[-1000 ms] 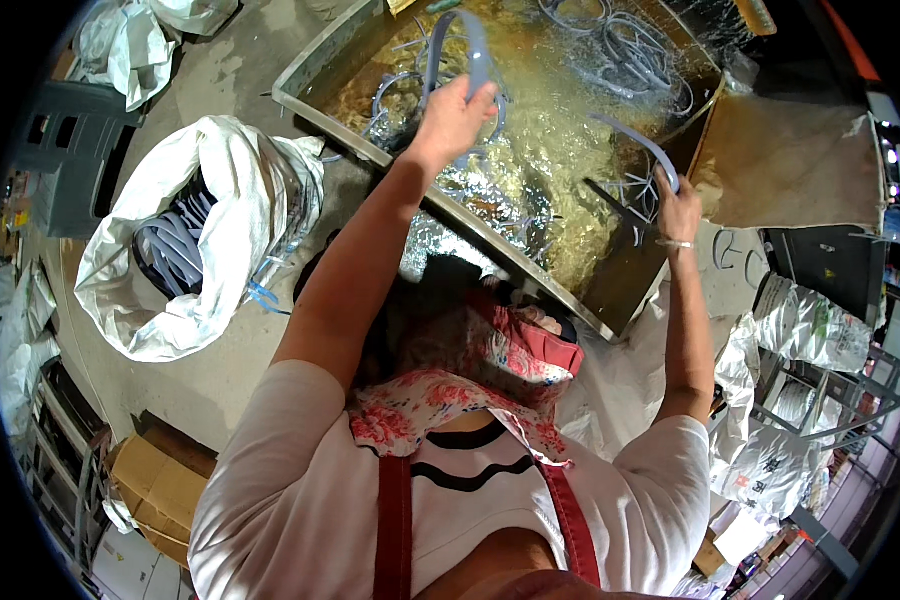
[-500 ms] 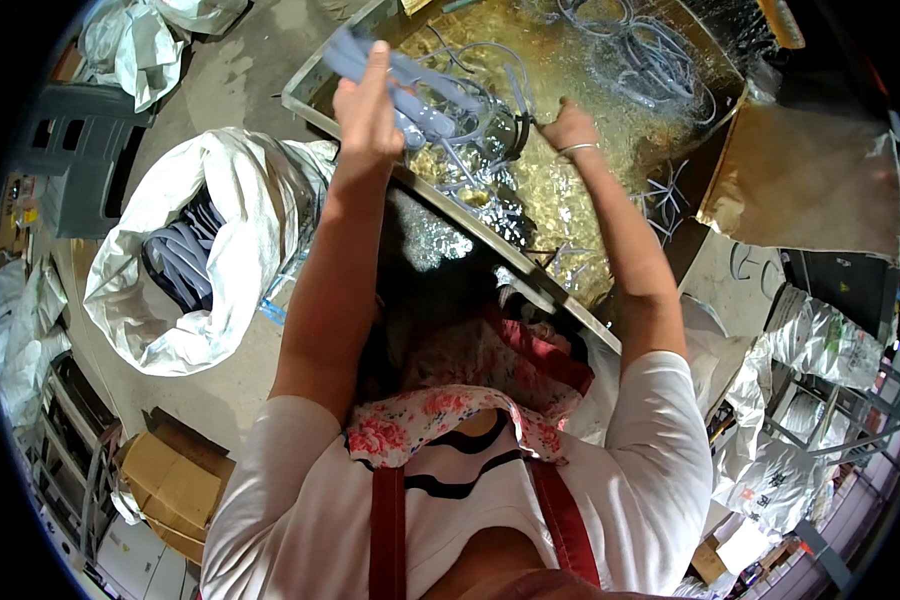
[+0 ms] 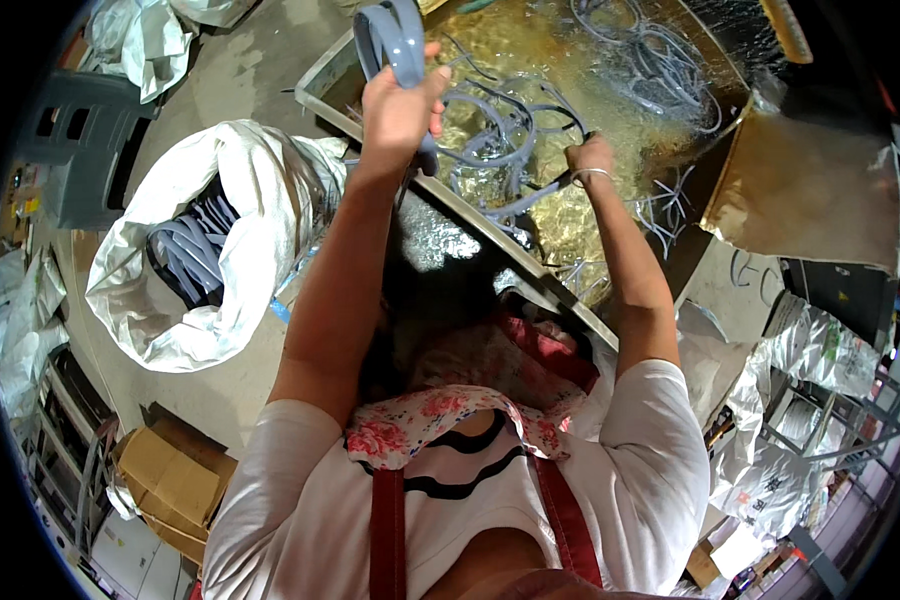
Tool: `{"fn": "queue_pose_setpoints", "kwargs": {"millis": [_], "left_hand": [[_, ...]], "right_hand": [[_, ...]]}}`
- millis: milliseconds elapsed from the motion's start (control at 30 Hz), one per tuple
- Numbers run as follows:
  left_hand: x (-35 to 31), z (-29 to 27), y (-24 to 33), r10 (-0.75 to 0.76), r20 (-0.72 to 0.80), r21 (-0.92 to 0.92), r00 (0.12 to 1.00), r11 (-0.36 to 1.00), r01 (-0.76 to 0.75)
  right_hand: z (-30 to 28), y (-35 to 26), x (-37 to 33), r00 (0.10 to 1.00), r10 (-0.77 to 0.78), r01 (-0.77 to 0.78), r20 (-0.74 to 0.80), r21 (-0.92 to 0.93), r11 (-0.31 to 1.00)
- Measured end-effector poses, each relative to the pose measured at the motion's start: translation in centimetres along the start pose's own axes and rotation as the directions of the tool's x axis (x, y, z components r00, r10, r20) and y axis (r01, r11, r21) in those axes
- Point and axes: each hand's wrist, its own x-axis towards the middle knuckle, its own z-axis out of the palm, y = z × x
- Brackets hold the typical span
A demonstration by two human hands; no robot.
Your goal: The person repeatedly picks up tangled gray cables from a metal tray, untangles and coils them by hand, and places the bundles into a white sack. The process is repeated multiple times throughout the clip.
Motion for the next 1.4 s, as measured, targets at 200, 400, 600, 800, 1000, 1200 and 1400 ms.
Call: {"fn": "queue_pose_setpoints", "kwargs": {"millis": [200, 400, 600, 800, 1000, 1200, 1400], "left_hand": [[-0.4, 4.0, -3.7, 0.302, 0.264, 0.404, 0.916, 0.828, -0.389], [-1.8, 7.5, -5.3, 0.359, 0.531, 0.304, 0.767, 0.765, -0.568], [-1.5, 7.7, -5.7, 0.141, 0.354, 0.467, 0.925, 0.830, -0.305], [0.4, 6.7, -6.4, 0.032, 0.169, -0.178, 0.985, 0.984, -0.001], [0.3, 6.1, -5.9, -0.094, 0.453, -0.278, 0.886, 0.930, 0.241], [0.5, 6.3, -7.2, -0.179, 0.335, -0.244, 0.925, 0.932, 0.269], [2.0, 4.4, -7.1, -0.320, 0.200, -0.394, 0.926, 0.839, 0.375]], "right_hand": [[-8.9, -1.5, -5.4, 0.797, -0.555, 0.569, -0.236, -0.012, 0.822], [-14.4, -3.9, -9.5, 0.677, -0.730, 0.735, -0.094, 0.026, 0.677], [-15.8, -3.1, -8.9, 0.681, -0.722, 0.708, -0.124, -0.142, 0.692], [-14.1, 2.8, -4.5, 0.829, -0.438, 0.559, -0.347, 0.536, 0.633], [-12.9, -0.5, -4.5, 0.788, -0.394, 0.615, -0.473, 0.635, 0.467], [-10.8, -0.8, -2.9, 0.899, -0.361, 0.410, -0.247, 0.762, 0.501], [-8.2, 7.6, -5.1, 0.630, -0.676, -0.003, 0.382, 0.872, 0.490]]}}
